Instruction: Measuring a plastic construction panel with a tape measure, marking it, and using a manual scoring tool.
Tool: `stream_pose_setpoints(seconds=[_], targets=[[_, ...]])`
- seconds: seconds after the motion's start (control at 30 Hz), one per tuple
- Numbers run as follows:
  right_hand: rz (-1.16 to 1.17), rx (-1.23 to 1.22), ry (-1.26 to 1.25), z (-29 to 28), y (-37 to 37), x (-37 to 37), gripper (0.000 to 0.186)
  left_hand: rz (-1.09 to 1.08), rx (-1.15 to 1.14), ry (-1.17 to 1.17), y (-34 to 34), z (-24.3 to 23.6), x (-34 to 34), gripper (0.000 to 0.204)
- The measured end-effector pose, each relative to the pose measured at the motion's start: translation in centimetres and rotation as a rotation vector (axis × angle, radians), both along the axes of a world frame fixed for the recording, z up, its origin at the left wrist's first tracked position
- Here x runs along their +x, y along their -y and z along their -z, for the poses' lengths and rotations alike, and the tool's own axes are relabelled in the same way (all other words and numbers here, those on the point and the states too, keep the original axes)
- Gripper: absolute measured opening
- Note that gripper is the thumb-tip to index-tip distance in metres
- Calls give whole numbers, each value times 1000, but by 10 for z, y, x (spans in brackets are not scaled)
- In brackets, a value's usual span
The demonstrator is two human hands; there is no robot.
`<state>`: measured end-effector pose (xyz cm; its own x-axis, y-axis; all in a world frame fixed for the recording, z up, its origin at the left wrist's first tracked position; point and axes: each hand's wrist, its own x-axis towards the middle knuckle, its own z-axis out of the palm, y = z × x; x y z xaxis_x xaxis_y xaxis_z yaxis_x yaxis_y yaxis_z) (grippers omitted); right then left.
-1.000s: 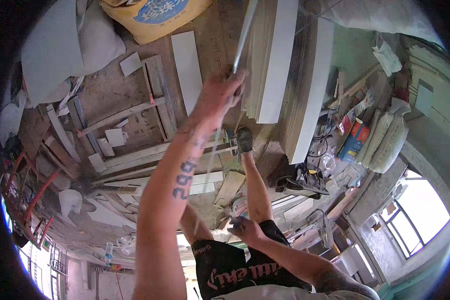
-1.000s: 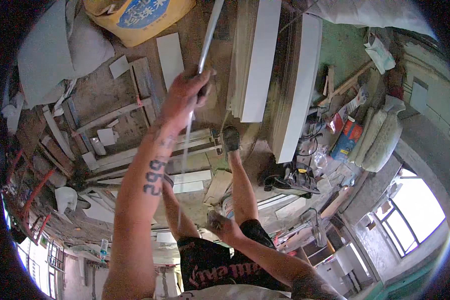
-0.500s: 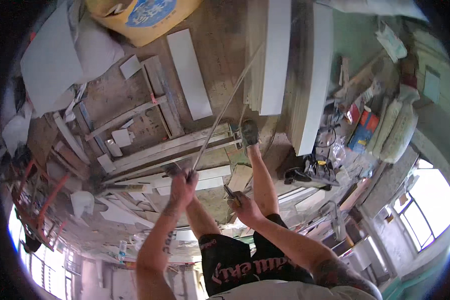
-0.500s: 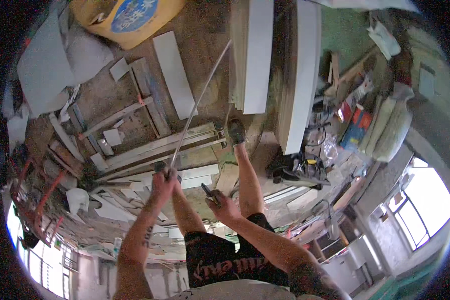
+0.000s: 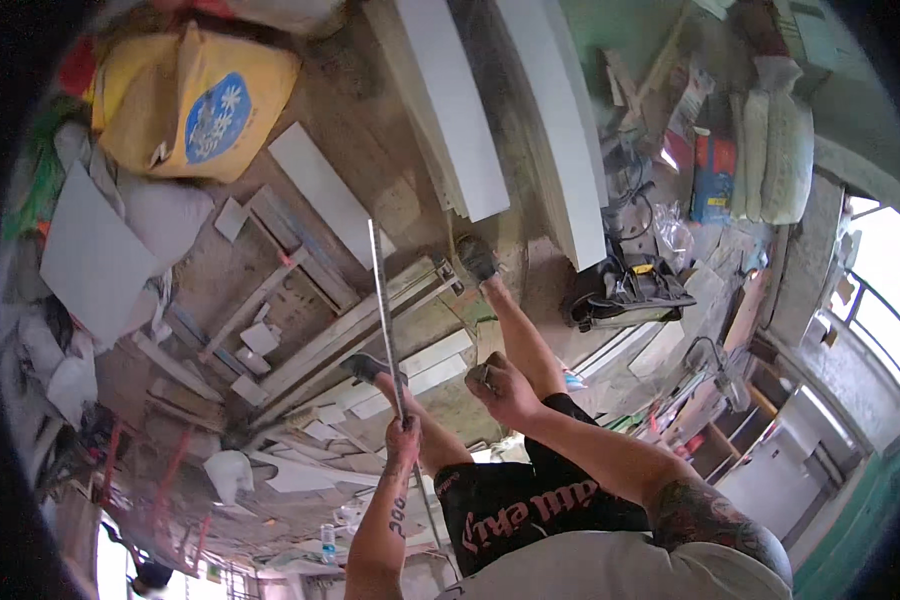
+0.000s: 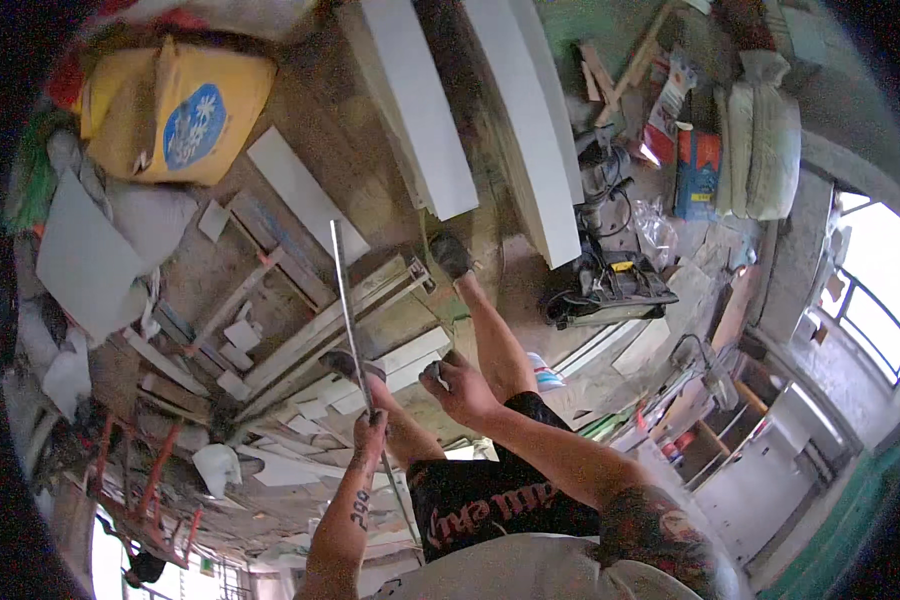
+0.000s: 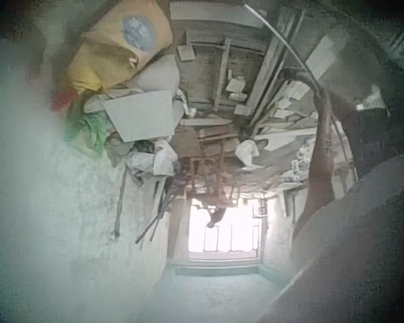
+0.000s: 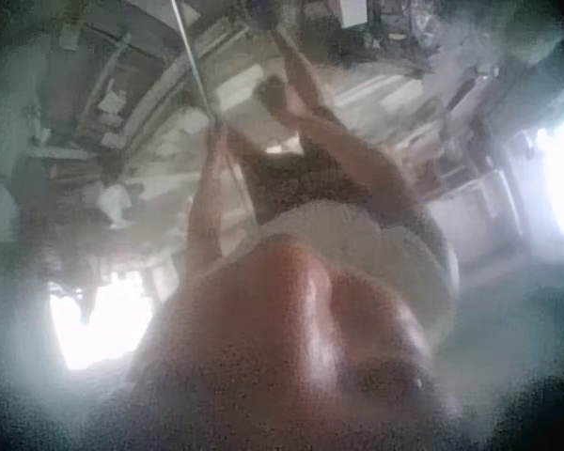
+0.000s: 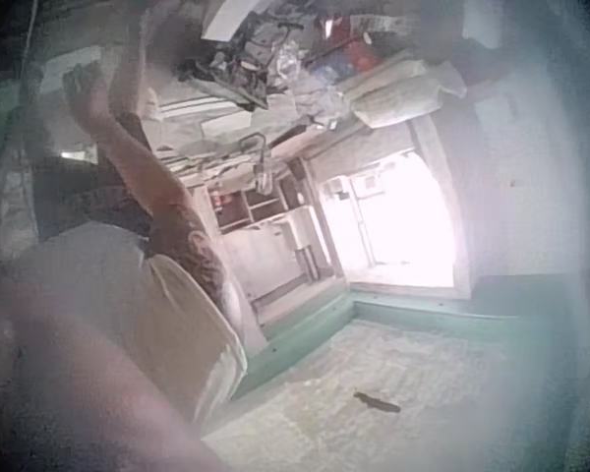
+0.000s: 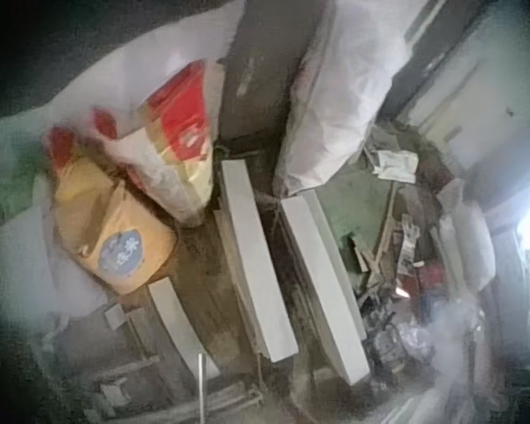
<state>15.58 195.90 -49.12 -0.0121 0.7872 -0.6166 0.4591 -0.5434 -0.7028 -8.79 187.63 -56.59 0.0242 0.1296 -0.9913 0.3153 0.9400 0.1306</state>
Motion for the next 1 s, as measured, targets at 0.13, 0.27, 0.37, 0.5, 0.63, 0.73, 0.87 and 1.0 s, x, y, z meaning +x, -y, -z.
stream_pose_setpoints(seconds=[0.13, 0.27, 0.37, 0.5, 0.63, 0.73, 0.87, 1.0], targets=[[226, -208, -132, -16, -5, -12, 20, -67, 63, -24, -29, -24, -14, 16], [-34, -175, -141, -27, 9, -9, 29, 100, 330, -45, -66, -44, 12, 22], [-25, -177, -217, -23, 31, -7, 37, 162, 281, 132, -127, -91, 75, 25], [128, -208, -282, -36, 23, -7, 39, 153, 219, 257, -142, -110, 100, 19], [197, 15, -273, -36, 18, 9, 45, 218, 263, 249, -148, -114, 127, 32], [108, 159, -237, -30, 22, 22, 54, 358, 186, 218, -162, -113, 143, 39], [54, 223, -208, -36, 19, 42, 53, 278, 94, 393, -176, -112, 170, 39], [162, 249, -184, -31, 19, 64, 51, 291, 28, 115, -181, -105, 183, 33]])
